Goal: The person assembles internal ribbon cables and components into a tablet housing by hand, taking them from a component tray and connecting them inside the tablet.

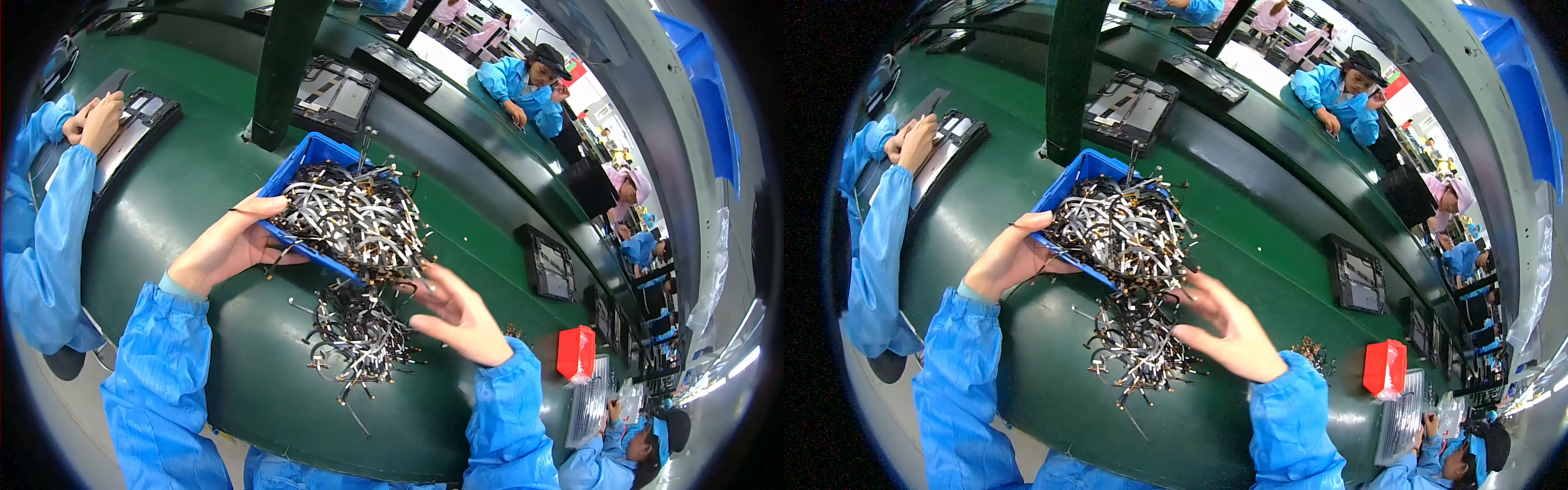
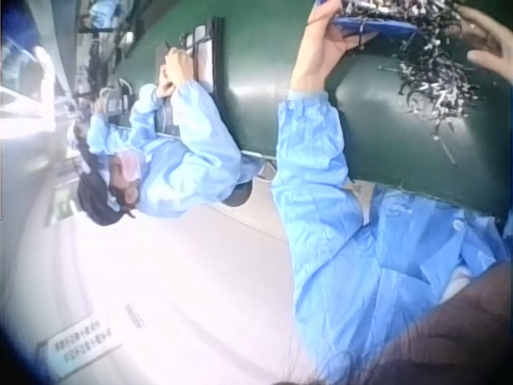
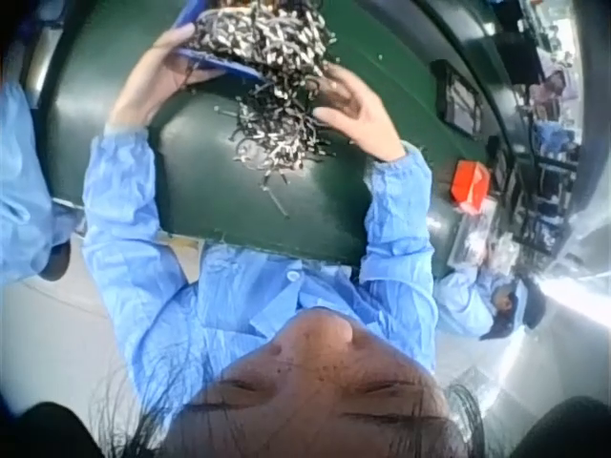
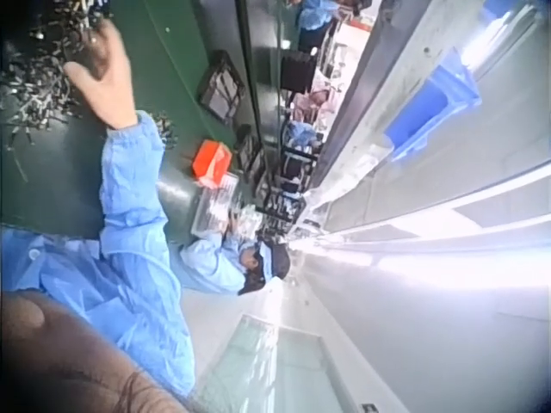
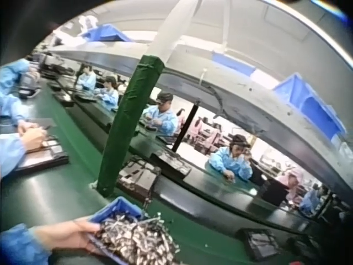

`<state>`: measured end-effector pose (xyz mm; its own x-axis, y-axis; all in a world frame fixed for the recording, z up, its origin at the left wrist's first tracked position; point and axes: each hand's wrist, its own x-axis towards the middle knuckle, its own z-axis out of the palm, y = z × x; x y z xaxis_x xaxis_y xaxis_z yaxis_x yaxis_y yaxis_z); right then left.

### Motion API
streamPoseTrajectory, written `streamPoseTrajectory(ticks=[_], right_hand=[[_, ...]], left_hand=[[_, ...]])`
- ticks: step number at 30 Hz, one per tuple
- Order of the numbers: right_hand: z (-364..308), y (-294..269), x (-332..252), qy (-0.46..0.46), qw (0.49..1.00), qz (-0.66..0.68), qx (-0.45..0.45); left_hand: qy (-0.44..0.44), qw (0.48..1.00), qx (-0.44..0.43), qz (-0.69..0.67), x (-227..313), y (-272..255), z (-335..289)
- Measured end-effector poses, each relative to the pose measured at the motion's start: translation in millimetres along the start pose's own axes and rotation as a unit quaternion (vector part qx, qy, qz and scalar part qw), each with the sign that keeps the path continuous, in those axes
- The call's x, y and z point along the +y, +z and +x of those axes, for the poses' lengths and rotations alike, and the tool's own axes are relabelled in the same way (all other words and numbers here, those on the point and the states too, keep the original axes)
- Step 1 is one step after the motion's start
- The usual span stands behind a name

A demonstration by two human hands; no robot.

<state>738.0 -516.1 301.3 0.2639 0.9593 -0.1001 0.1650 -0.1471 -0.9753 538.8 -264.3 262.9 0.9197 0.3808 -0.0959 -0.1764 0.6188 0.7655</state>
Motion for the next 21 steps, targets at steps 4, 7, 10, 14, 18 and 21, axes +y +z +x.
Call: streamPoseTrajectory(ticks=[4,7,10,14,18,21], right_hand=[[-5,7,-9,0.064,0.995,-0.049,0.063],[-15,17,-14,0.041,0.992,-0.017,0.116],[-17,23,-25,0.009,0.990,-0.016,0.139],[-29,21,-54,-0.043,0.948,-0.188,0.253],[13,28,-66,-0.097,0.947,-0.229,0.204],[55,40,-65,-0.148,0.926,-0.308,0.162]], left_hand=[[0.001,1.000,0.000,0.010,-1,7,8],[0.007,1.000,0.004,0.027,-1,7,5],[0.009,0.999,0.003,0.043,0,7,3],[0.019,0.999,-0.011,0.048,2,12,3],[0.008,0.998,-0.028,0.050,-3,13,6],[-0.001,0.998,-0.031,0.058,-2,6,0]])
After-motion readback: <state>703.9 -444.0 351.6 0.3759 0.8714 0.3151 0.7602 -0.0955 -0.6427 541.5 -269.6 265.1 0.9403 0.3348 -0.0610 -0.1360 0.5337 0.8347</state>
